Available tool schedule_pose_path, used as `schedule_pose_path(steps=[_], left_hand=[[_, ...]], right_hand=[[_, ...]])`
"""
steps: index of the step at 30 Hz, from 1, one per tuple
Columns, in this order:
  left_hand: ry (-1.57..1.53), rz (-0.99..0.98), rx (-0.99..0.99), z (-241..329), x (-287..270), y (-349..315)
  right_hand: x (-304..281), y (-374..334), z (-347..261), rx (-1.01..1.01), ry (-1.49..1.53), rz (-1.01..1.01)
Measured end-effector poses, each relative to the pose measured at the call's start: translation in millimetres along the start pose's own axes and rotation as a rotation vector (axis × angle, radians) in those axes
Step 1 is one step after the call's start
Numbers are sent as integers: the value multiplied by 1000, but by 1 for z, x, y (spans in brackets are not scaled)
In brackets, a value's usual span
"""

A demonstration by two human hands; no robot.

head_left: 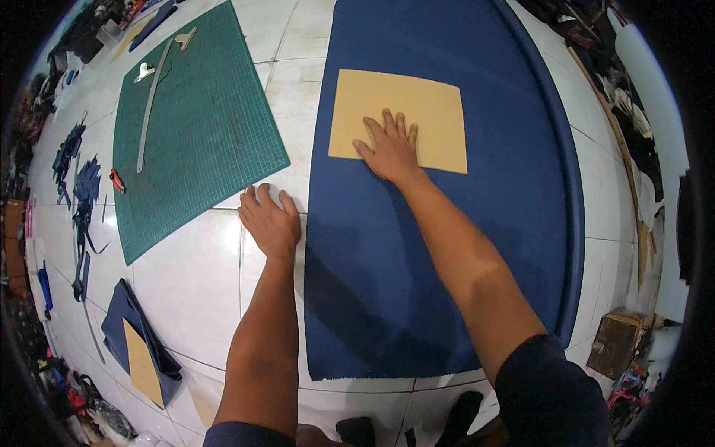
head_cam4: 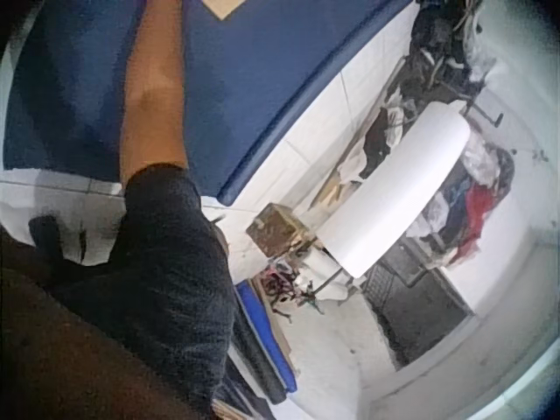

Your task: The person removes a cardboard template from a plastic bag, aligns it on a piece of blue fabric, and uses shears to cut the fabric along the length of the template.

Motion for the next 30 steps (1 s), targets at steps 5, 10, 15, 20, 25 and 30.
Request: schedule_pose_path(steps=[5,10,15,20,25,30], left_hand=[[15,-43,-42,-6,-2,5],[-7,-61,-60,-5,-3,9],[-13,-139,-93,-2,-2,15],[57,-184,-109,-4,2,14],[86,-194,-89,-10,2,12],[112,-254,-87,-4,8,14]], right_hand=[[13,31,-19,-29,18,-7],[10,32,-23,-40,15,40],[3,35,-24,-41,-5,53],[-1,36,-25,-12,25,-27],[-1,55,7,151,-65,-63],[-15,184,89,103,-67,-64]])
Point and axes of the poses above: each hand's wrist, its own y-axis towards the middle knuckle, its own x-axis out of the palm, z = x × y, the point moved 3 cm from there along y, towards the middle knuckle, and after that the axes turned 6 degrees about -x, right-handed, at the moved point
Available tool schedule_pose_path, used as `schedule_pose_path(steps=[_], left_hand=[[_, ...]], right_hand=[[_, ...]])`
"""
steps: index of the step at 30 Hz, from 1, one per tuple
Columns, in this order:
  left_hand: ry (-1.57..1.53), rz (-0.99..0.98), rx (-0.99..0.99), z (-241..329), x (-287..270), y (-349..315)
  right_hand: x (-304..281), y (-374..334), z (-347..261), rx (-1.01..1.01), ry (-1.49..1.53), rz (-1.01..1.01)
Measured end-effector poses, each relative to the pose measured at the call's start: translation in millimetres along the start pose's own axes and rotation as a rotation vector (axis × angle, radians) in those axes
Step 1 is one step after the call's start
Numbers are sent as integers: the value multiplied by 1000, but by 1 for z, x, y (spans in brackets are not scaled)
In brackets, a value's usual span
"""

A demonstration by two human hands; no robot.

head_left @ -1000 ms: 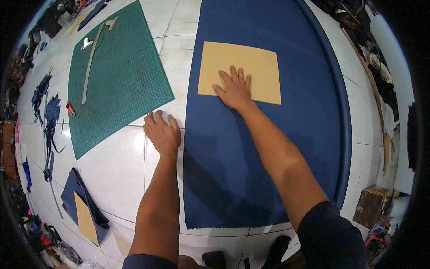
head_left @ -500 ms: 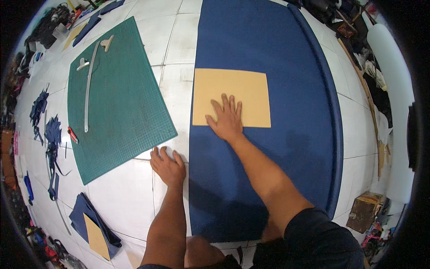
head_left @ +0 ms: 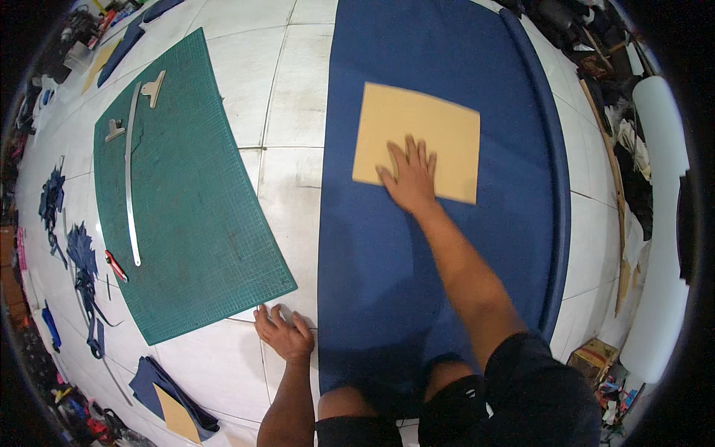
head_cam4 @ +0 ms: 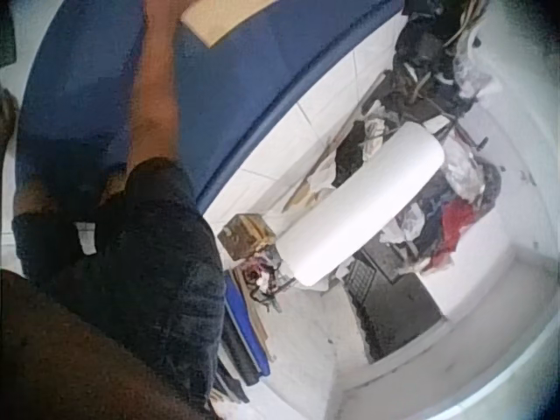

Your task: The person removes a cardboard template from a plastic bag, aligns it on a piece of blue fabric, and uses shears to cut the fabric along the length of the template.

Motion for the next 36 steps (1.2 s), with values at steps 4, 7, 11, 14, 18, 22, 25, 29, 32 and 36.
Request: schedule_pose_path(steps=[4,7,11,14,18,22,25,29,32,36], left_hand=[[38,4,25,-3,3,0],[44,10,34,-5,3,1],[23,-14,12,-13,7,-3],[-50,-31,-43,-11,7,1],[-118,71,-40,75,8,111],[-331,175,101,197,44,292],[-93,145,-2,223,66,343],[-13,166,-52,225,92,338],[26,147,-92,229,89,343],[26,115,-110,229,83,344]], right_hand=[[12,70,-8,-125,40,53],[22,84,-25,-152,36,44],[21,77,-35,-139,53,56],[15,79,-34,-126,63,73],[13,76,-28,-109,86,69],[10,83,-34,-114,109,82],[10,88,-36,-104,113,59],[9,84,-33,-66,90,-7],[11,92,-13,-5,14,-15],[4,161,44,35,6,50]])
Point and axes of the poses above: each hand's wrist, its own y-axis towards the middle knuckle, its own x-axis out of the palm, z = x × y, the point moved 3 cm from there along y, towards the middle knuckle, and after that the axes turned 6 degrees about -x, right-handed, at the moved point
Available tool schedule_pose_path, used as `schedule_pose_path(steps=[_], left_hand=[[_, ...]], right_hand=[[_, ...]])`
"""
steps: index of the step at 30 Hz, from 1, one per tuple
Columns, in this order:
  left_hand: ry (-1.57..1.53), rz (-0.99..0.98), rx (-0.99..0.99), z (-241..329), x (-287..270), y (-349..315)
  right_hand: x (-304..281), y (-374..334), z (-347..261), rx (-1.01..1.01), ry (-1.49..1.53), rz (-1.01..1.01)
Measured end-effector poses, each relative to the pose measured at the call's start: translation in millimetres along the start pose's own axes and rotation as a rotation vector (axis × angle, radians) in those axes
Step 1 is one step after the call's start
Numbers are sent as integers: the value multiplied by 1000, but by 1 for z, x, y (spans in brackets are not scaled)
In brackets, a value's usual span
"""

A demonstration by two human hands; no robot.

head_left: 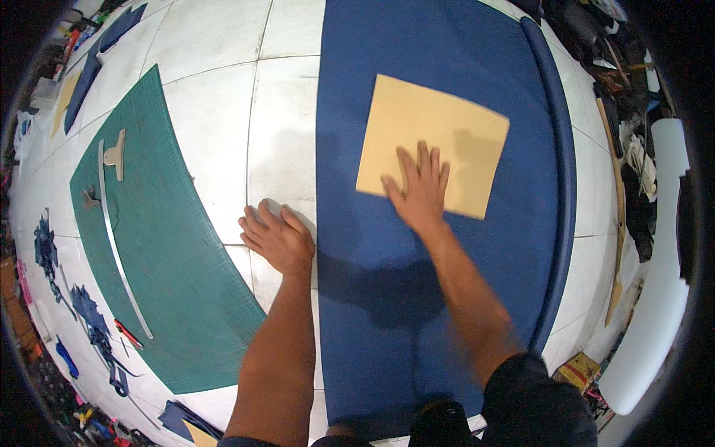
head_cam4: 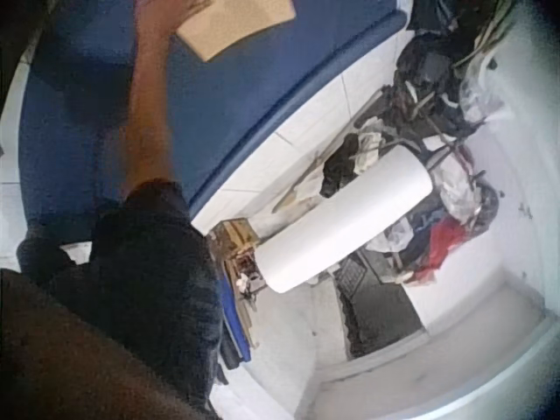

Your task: The person removes a cardboard template from a plastic bag, aligns it on a piece of blue fabric, and uses shears to cut the fabric along the length of the template.

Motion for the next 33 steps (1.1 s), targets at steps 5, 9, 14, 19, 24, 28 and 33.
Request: schedule_pose_path(steps=[5,9,14,19,24,28,33], left_hand=[[-17,-75,-20,9,2,0],[-21,-134,-52,5,-1,2],[-22,-195,-77,8,-1,2],[31,-168,-84,6,-1,4],[7,-226,-83,7,-2,5],[4,-206,-70,5,1,6],[21,-187,-74,-3,0,5]], right_hand=[[6,125,-2,-136,20,-1],[22,149,-30,-137,38,12],[16,150,-22,-108,14,-5],[12,152,-27,-91,5,-40],[12,152,-27,-74,-10,-62],[11,154,-27,-89,7,-21],[7,181,3,-41,-90,6]])
Point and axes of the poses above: each hand's wrist, its own y-axis towards the middle knuckle, its own x-axis out of the palm, z = x × y, the point moved 3 cm from there along y, towards the middle knuckle, and after that the axes turned 6 degrees about -x, right-handed, at the moved point
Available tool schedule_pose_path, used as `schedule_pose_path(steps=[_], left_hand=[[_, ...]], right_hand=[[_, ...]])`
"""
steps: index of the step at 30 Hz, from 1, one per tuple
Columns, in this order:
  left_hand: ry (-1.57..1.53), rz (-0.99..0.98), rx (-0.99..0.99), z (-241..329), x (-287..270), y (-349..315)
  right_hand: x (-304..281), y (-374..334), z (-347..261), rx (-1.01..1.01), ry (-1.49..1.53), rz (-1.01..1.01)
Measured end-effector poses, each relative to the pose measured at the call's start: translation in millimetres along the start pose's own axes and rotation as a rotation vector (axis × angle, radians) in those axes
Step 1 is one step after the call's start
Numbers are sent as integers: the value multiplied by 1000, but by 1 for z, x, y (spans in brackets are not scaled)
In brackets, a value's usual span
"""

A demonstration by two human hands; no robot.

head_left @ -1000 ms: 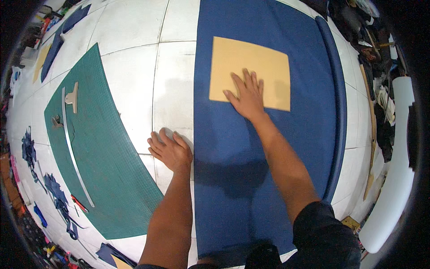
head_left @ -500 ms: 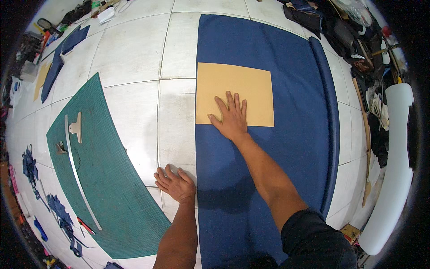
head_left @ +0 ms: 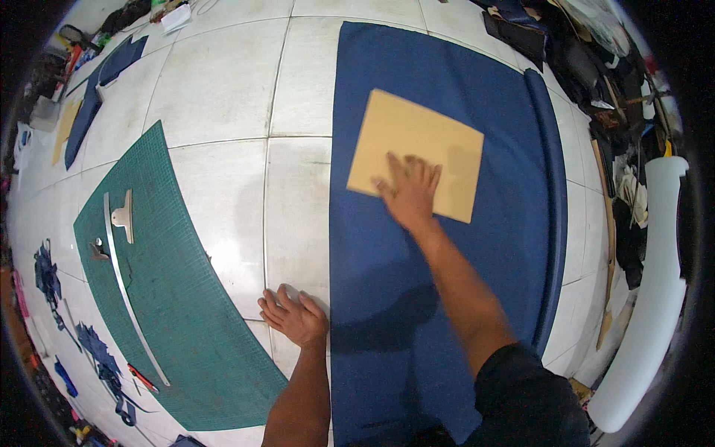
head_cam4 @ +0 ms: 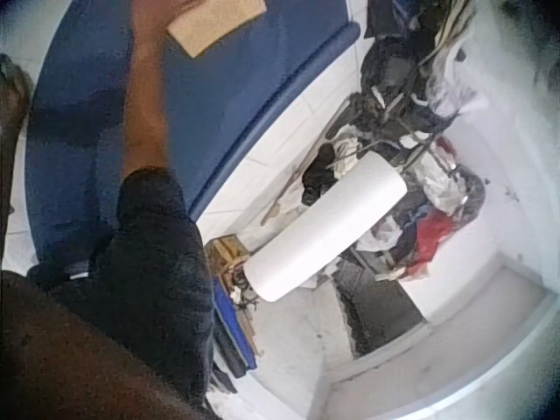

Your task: The person removes a cardboard template from a plastic bag, aligns it on a piece of blue fabric, and uses shears to cut the fabric along the length of the template.

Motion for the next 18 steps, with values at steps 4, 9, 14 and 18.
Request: schedule_pose_path(steps=[4,9,14,18], left_hand=[[-2,45,42,6,5,-4],[5,51,48,6,-1,-4],[16,45,43,2,1,-2],[-18,49,72,8,2,-4]], right_hand=[[1,99,56,23,-74,25],[12,204,38,58,61,-178],[22,218,20,98,84,-230],[7,207,31,48,74,-198]])
Point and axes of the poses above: each hand's wrist, its own y-axis towards the middle knuckle, its own x-axis out of the palm, z = x × y, the point moved 3 cm from there along y, towards the middle knuckle, and after that the axes turned 6 degrees about -x, right-handed, at the moved point
